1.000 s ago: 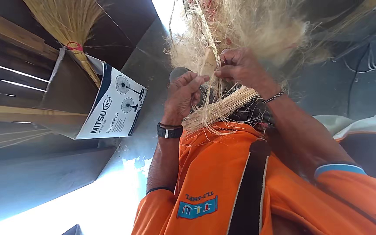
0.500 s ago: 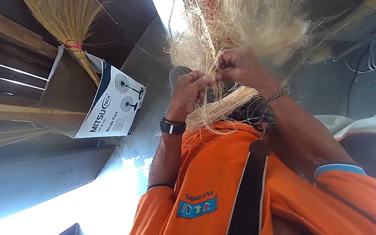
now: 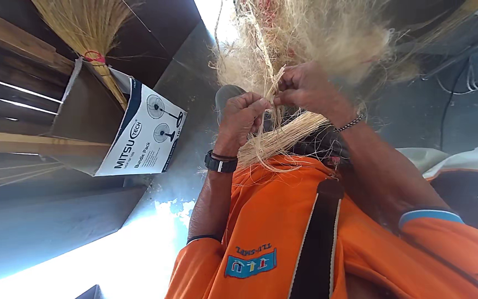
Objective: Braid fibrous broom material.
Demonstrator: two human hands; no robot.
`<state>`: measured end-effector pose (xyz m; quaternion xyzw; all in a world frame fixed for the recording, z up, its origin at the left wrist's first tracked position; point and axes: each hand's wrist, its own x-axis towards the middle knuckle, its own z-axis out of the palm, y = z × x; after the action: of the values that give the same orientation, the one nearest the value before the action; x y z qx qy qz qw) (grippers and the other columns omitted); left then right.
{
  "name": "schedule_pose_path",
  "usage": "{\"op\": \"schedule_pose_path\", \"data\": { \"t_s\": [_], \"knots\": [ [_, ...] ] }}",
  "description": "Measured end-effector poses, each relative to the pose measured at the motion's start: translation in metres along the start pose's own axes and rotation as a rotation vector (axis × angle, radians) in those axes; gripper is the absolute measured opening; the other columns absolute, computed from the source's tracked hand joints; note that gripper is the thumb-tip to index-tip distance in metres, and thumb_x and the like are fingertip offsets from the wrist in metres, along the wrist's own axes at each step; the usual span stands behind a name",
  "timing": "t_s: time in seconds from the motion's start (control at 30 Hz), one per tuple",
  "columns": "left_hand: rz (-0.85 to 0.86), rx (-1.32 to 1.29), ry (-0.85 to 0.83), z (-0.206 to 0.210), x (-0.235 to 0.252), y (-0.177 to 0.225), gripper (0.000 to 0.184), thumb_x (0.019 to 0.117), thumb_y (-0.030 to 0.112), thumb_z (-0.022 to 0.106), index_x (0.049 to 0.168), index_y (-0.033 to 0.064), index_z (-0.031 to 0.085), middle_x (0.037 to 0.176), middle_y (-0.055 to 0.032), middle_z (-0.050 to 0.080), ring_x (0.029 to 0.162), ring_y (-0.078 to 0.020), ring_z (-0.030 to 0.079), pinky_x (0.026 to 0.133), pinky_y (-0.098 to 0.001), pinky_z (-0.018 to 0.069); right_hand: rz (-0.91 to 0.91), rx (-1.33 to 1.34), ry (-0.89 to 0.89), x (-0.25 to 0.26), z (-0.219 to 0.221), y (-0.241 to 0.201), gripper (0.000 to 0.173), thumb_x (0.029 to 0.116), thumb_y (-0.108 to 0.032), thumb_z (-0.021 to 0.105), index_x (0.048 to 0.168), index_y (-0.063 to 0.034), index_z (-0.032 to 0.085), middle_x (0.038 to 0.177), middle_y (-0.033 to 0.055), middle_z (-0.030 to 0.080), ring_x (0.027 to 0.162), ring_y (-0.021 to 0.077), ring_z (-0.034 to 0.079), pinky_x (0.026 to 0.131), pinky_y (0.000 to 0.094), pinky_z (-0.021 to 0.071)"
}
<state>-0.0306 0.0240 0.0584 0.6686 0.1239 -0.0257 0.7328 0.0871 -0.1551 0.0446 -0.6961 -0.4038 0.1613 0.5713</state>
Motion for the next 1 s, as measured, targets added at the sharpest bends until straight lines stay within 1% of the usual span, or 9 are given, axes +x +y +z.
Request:
{"op": "schedule_pose_path", "data": {
  "t_s": [0.03,0.1,0.23,0.37,0.47,0.73,0.77,0.87,1.0],
  "knots": [
    [0.007,0.003,0.010,0.000,-0.001,0.001,0.012,0.1024,0.005,0.058,0.096,0.0022,0.068,0.078,-0.0018,0.067,0.049,-0.0022,0.051,0.043,-0.0147,0.0416,-0.003,0.005,-0.003,0.000,0.000,-0.001,0.009,0.0851,-0.001,0.074,0.088,-0.0035,0.066,0.075,-0.0009,0.064,0.059,0.0034,0.057,0.055,0.0202,0.0504],
    [0.023,0.001,0.029,-0.002,-0.003,0.002,0.013,0.1028,0.006,0.058,0.097,0.0029,0.068,0.084,-0.0022,0.069,0.052,-0.0020,0.053,0.045,-0.0151,0.0432,-0.011,0.011,-0.008,0.000,0.000,0.000,0.009,0.0853,-0.001,0.074,0.089,-0.0027,0.066,0.076,-0.0001,0.064,0.059,0.0040,0.058,0.055,0.0207,0.0510],
    [0.065,-0.045,0.089,-0.004,-0.005,0.002,0.012,0.1026,0.007,0.058,0.095,0.0044,0.067,0.082,-0.0012,0.067,0.056,-0.0041,0.057,0.049,-0.0170,0.0485,-0.027,0.009,-0.013,0.000,0.000,0.002,0.009,0.0857,-0.002,0.074,0.091,-0.0015,0.066,0.079,0.0017,0.066,0.060,0.0047,0.058,0.055,0.0212,0.0511],
    [0.113,-0.049,0.132,-0.005,-0.006,0.002,0.012,0.1018,0.007,0.059,0.093,0.0068,0.067,0.082,0.0008,0.067,0.064,-0.0048,0.059,0.058,-0.0194,0.0513,-0.020,-0.003,-0.011,0.000,0.001,0.000,0.009,0.0855,-0.002,0.074,0.090,-0.0016,0.066,0.078,0.0012,0.065,0.059,0.0040,0.058,0.055,0.0205,0.0509],
    [0.147,-0.045,0.143,-0.005,-0.005,0.001,0.014,0.1013,0.006,0.060,0.090,0.0075,0.068,0.078,0.0028,0.066,0.061,-0.0030,0.056,0.056,-0.0180,0.0482,-0.010,0.003,-0.015,0.000,0.001,0.000,0.009,0.0858,-0.003,0.074,0.091,-0.0017,0.066,0.078,0.0014,0.065,0.060,0.0042,0.058,0.054,0.0207,0.0505],
    [0.148,-0.008,0.131,-0.003,-0.008,0.006,0.012,0.1000,0.005,0.061,0.090,0.0066,0.068,0.071,0.0041,0.061,0.054,-0.0010,0.050,0.050,-0.0160,0.0427,-0.006,0.002,-0.027,0.001,0.000,-0.002,0.009,0.0861,-0.002,0.073,0.092,-0.0019,0.067,0.080,0.0015,0.065,0.060,0.0038,0.057,0.054,0.0200,0.0491],
    [0.147,0.002,0.123,-0.003,-0.009,0.006,0.011,0.0996,0.005,0.062,0.090,0.0065,0.068,0.070,0.0041,0.061,0.054,-0.0010,0.050,0.049,-0.0160,0.0417,0.006,0.010,-0.029,0.001,0.000,-0.002,0.009,0.0860,-0.002,0.073,0.093,-0.0015,0.067,0.081,0.0020,0.065,0.060,0.0043,0.056,0.053,0.0204,0.0473],
    [0.141,-0.002,0.117,-0.003,-0.009,0.004,0.010,0.0989,0.004,0.062,0.090,0.0061,0.067,0.069,0.0041,0.060,0.054,-0.0013,0.050,0.049,-0.0163,0.0424,0.022,0.004,-0.032,0.000,0.000,-0.004,0.009,0.0863,-0.002,0.073,0.093,-0.0019,0.067,0.078,0.0015,0.065,0.058,0.0043,0.055,0.052,0.0203,0.0461],
    [0.142,0.018,0.233,-0.012,0.003,-0.013,0.011,0.0990,0.007,0.064,0.089,0.0063,0.067,0.070,0.0041,0.061,0.053,-0.0014,0.049,0.049,-0.0164,0.0424,0.026,0.023,-0.027,0.000,0.000,-0.005,0.010,0.0856,-0.002,0.073,0.091,-0.0026,0.065,0.075,0.0004,0.064,0.055,0.0037,0.054,0.049,0.0199,0.0455]
  ]
}}
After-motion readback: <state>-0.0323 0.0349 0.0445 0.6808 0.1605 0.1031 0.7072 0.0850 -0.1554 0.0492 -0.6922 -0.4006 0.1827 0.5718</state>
